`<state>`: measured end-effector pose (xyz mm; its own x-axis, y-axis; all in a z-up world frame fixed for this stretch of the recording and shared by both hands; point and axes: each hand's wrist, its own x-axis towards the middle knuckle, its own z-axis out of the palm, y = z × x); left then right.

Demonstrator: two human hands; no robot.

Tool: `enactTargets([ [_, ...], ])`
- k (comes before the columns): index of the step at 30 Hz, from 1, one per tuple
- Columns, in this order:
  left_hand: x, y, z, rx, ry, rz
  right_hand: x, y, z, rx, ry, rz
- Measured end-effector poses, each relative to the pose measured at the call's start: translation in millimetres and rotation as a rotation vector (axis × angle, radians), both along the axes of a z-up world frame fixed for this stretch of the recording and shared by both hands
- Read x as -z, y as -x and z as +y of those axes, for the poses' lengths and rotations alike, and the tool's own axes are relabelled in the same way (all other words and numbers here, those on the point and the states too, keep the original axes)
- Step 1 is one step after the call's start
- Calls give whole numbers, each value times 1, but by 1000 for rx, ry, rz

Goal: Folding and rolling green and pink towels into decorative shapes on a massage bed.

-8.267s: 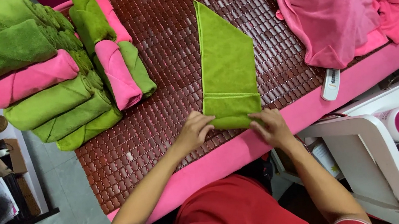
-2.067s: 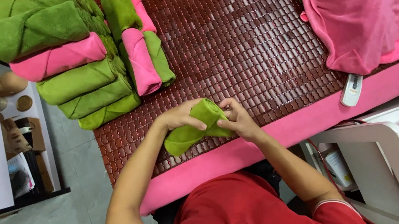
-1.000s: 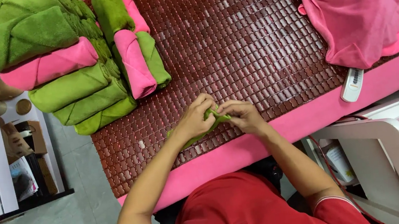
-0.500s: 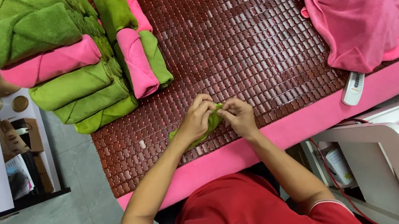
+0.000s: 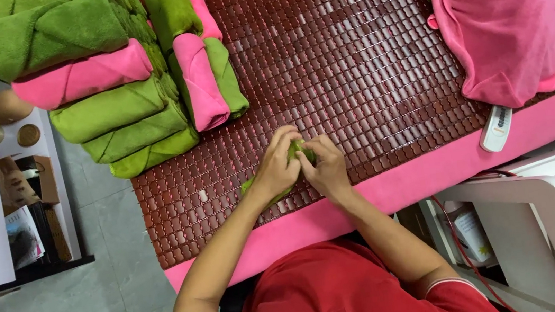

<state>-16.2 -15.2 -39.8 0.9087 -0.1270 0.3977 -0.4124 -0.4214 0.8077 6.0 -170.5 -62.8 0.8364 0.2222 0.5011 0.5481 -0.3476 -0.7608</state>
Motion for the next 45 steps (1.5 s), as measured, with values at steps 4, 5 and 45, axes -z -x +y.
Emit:
enactTargets([
  [4,-55,26,-4,18,-196,290,22,-12,-6,33,172,-61],
  [5,-53,28,-6,8,-425,378,3,-10,-6,-9,172,9],
  [45,-51,29,-1,-511,601,306,-86,23,-30,-547,-35,518],
])
